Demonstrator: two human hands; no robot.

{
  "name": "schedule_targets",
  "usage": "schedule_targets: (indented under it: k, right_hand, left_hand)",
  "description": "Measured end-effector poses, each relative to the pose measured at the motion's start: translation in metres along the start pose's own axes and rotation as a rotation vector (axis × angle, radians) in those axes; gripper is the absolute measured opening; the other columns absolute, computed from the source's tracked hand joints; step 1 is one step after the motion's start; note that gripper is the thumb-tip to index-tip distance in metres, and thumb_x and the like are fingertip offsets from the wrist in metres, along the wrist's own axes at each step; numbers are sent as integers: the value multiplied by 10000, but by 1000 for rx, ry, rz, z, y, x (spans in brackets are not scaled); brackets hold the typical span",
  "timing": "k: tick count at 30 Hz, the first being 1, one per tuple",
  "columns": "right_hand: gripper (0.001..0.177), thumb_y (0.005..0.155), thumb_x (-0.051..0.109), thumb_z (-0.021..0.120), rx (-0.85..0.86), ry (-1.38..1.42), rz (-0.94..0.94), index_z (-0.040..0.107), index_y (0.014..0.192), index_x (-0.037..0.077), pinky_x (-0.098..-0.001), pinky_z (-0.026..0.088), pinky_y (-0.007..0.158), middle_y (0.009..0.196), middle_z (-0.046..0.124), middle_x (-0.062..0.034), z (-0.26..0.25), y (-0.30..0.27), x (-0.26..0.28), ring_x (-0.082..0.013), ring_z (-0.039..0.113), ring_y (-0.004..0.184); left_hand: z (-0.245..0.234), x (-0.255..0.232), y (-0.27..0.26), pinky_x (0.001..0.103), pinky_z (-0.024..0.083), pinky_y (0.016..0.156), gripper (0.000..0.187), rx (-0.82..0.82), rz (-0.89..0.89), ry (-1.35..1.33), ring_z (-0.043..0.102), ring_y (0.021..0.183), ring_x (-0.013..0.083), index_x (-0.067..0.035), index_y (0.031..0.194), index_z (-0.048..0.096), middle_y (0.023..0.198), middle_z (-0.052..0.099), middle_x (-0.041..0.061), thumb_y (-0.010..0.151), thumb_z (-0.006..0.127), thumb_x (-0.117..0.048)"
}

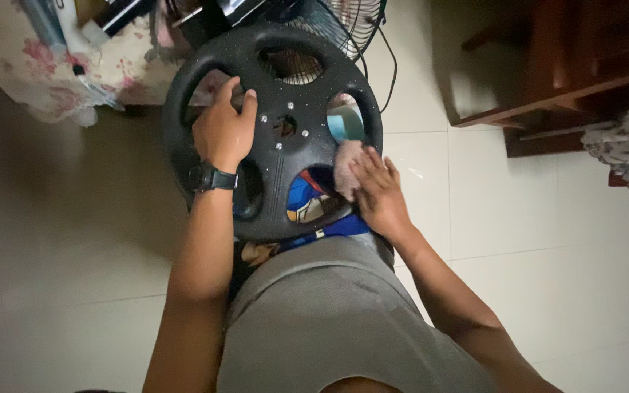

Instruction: The person uses a screwdriver to tighten screws on a black plastic fan guard held on their lap, then wipes the guard with a cloth. The person works on multiple screw holes around the guard and finishes by cleaning its surface.

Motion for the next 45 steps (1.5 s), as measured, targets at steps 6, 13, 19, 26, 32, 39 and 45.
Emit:
schedule_targets:
  k: [6, 13, 19, 26, 32, 39, 45]
  right_hand:
    - [569, 918, 121, 661, 0, -19, -18, 529, 1463, 30, -540, 245, 1231, 1539, 486, -225, 3, 10, 7, -401, 361, 1509]
    - [496, 1031, 242, 613, -87, 55, -169, 538, 1465, 14, -547, 281, 1239, 1535, 495, -227, 4, 94, 40, -408, 386, 1504]
    - [449, 1023, 261, 586, -29, 12, -266, 600, 1428, 67, -557, 339, 1163, 1512, 540, -198, 26, 166, 50, -406, 449, 1443]
    - [412, 1079, 282, 563, 95, 156, -328, 594, 1390, 13, -475, 468, 1082, 1463, 568, -201, 54, 232, 69, -413, 552, 1332]
    - [398, 967, 198, 597, 1, -50, -296, 659, 1333, 56, -492, 451, 1098, 1437, 600, -187, 17, 164, 88, -399, 544, 1350]
    - [347, 1021, 193, 591, 36, 65, -218, 668, 1332, 63, -501, 469, 1078, 1428, 609, -159, 38, 188, 66, -378, 550, 1348]
    - [309, 991, 191, 599, 85, 9, -460, 674, 1256, 51, -500, 519, 932, 1346, 650, -179, 92, 269, 56, -393, 606, 1194]
  left_hand:
    - [-5, -6, -6, 485, 519, 890, 449, -102, 113, -1, 694, 1042, 400, -153, 1347, 643, 1229, 734, 168, 1016, 561, -447]
    - [-3, -6, -5, 508, 536, 802, 401, -75, 68, 29, 712, 897, 417, -177, 1328, 667, 989, 752, 210, 1019, 540, -401]
    - [6, 4, -5, 527, 530, 790, 372, -93, 70, 32, 702, 864, 427, -215, 1337, 678, 953, 748, 214, 1037, 503, -350]
    - [2, 9, -2, 533, 534, 731, 473, -123, 37, 29, 702, 817, 429, -232, 1490, 518, 934, 746, 215, 1032, 484, -349]
    - [-2, 12, -4, 538, 535, 682, 495, -132, 14, 4, 696, 759, 438, -217, 1553, 442, 883, 739, 219, 1083, 447, -372]
    - [-1, 13, -5, 550, 523, 652, 521, -81, 0, 28, 673, 670, 436, -210, 1560, 421, 779, 722, 220, 1055, 472, -331]
    - [-5, 6, -6, 543, 524, 637, 525, -178, 93, 92, 674, 634, 421, -174, 1547, 440, 780, 718, 212, 1037, 503, -283]
Point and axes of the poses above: each hand's wrist, its own y-axis towards the middle knuckle, its own z-axis out of the palm, x = y × z, the point moved 7 cm from there along y, towards the middle knuckle
